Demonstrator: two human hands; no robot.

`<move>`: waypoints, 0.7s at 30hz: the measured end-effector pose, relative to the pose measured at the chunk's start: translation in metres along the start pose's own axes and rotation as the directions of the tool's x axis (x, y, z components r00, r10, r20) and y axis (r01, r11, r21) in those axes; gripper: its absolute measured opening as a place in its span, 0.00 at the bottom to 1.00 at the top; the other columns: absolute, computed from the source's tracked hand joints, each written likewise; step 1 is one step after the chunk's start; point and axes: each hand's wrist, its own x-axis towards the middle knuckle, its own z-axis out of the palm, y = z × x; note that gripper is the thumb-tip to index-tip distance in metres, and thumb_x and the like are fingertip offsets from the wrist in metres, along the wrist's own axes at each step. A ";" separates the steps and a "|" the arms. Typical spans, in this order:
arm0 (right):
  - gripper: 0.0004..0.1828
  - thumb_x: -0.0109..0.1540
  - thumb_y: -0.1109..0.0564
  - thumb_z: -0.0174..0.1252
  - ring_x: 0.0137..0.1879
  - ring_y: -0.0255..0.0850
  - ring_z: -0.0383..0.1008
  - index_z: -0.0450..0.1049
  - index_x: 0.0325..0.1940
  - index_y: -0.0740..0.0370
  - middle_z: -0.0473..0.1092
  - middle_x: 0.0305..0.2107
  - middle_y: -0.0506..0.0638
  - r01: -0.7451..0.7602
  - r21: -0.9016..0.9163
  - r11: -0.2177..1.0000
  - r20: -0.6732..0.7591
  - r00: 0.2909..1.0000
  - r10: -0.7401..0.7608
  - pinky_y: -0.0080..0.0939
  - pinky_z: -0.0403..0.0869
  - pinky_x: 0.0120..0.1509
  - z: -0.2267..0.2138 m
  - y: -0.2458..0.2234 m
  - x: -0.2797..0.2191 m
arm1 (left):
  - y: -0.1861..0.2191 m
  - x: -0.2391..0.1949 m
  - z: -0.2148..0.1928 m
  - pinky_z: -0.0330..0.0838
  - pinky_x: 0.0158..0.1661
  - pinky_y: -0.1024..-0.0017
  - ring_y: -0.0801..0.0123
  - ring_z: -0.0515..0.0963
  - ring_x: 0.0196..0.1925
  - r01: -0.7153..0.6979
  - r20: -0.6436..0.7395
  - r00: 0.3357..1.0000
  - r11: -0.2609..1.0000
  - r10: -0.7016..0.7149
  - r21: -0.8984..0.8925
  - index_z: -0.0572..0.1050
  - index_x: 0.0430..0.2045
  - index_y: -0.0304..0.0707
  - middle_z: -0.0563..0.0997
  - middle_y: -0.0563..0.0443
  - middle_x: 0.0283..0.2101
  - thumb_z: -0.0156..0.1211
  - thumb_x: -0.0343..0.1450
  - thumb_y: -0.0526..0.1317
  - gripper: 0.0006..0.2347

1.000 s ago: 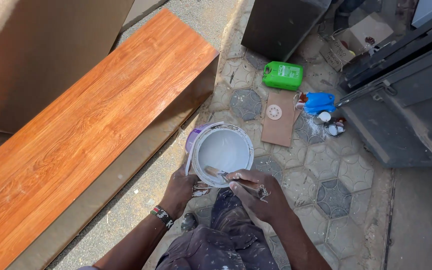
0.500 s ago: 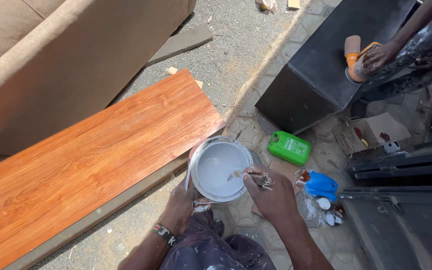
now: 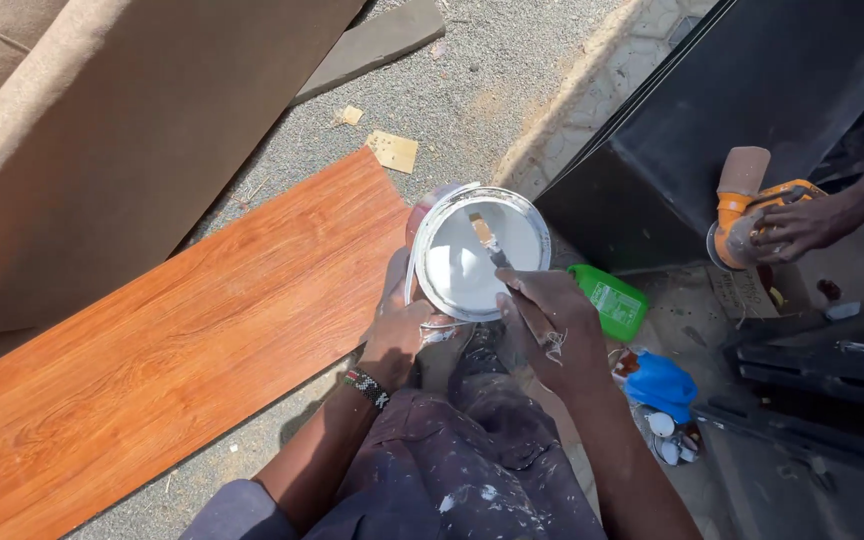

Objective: The person stirs white paint in a bucket with a brush, adds water from a plastic bottle, and continues mixing. They then pour a liquid from a green container into the bucket and stir again.

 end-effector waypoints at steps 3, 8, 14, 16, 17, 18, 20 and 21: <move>0.14 0.71 0.47 0.73 0.62 0.68 0.88 0.93 0.57 0.52 0.90 0.43 0.61 -0.222 0.199 0.955 0.132 0.971 0.198 0.66 0.85 0.65 -0.012 0.056 0.022 | 0.004 0.060 0.022 0.89 0.58 0.52 0.43 0.92 0.59 -0.003 0.012 1.000 0.993 0.002 0.119 0.69 0.86 0.64 0.78 0.41 0.78 0.63 0.70 0.44 0.39; 0.11 0.74 0.49 0.71 0.56 0.58 0.89 0.90 0.58 0.52 0.87 0.42 0.55 -0.107 -0.095 0.990 0.020 0.994 0.110 0.56 0.86 0.63 -0.050 0.110 0.139 | 0.021 0.145 0.078 0.74 0.76 0.51 0.50 0.83 0.74 -0.033 0.015 0.999 0.924 0.029 0.381 0.67 0.86 0.72 0.71 0.59 0.85 0.61 0.73 0.54 0.37; 0.13 0.67 0.46 0.77 0.58 0.66 0.88 0.92 0.53 0.51 0.89 0.42 0.58 -0.169 0.035 0.985 0.159 0.974 0.162 0.65 0.86 0.61 -0.085 0.168 0.221 | 0.143 0.144 0.162 0.95 0.52 0.45 0.28 0.91 0.57 -0.081 0.048 0.994 0.941 0.103 -0.328 0.64 0.89 0.44 0.77 0.18 0.73 0.58 0.70 0.30 0.41; 0.09 0.69 0.47 0.74 0.54 0.60 0.90 0.93 0.50 0.47 0.88 0.41 0.55 -0.194 -0.088 0.977 0.104 0.974 0.203 0.60 0.86 0.62 -0.094 0.192 0.258 | 0.177 0.149 0.181 0.94 0.53 0.43 0.28 0.88 0.62 -0.121 0.060 0.988 0.955 0.142 -0.272 0.65 0.89 0.42 0.73 0.17 0.79 0.58 0.69 0.29 0.42; 0.12 0.71 0.45 0.73 0.56 0.61 0.89 0.92 0.56 0.46 0.87 0.43 0.55 -0.157 -0.143 0.977 0.042 0.985 0.165 0.61 0.86 0.62 -0.092 0.204 0.279 | 0.197 0.153 0.190 0.96 0.48 0.43 0.23 0.90 0.58 -0.127 0.049 0.988 0.955 0.146 -0.269 0.65 0.88 0.42 0.68 0.14 0.79 0.57 0.68 0.28 0.42; 0.14 0.73 0.44 0.72 0.58 0.61 0.87 0.91 0.62 0.45 0.86 0.46 0.56 -0.122 -0.201 0.972 -0.025 0.992 0.120 0.61 0.87 0.61 -0.088 0.217 0.305 | 0.221 0.163 0.201 0.98 0.44 0.43 0.17 0.92 0.53 -0.140 0.042 0.987 0.954 0.156 -0.265 0.65 0.88 0.41 0.63 0.12 0.78 0.56 0.66 0.27 0.43; 0.13 0.71 0.47 0.75 0.57 0.61 0.89 0.92 0.60 0.45 0.87 0.45 0.56 -0.106 -0.015 0.994 0.033 0.994 0.107 0.60 0.87 0.60 -0.082 0.213 0.338 | 0.240 0.217 0.209 0.97 0.46 0.45 0.19 0.92 0.53 -0.147 0.096 0.978 0.942 0.184 -0.303 0.63 0.88 0.38 0.62 0.15 0.82 0.53 0.68 0.26 0.43; 0.13 0.69 0.49 0.77 0.55 0.61 0.91 0.94 0.57 0.45 0.89 0.44 0.57 -0.094 0.175 0.980 0.101 0.992 0.077 0.59 0.86 0.60 -0.080 0.210 0.355 | 0.250 0.245 0.213 0.96 0.48 0.46 0.21 0.92 0.54 -0.144 0.141 0.969 0.927 0.203 -0.345 0.60 0.89 0.36 0.61 0.18 0.85 0.49 0.69 0.26 0.42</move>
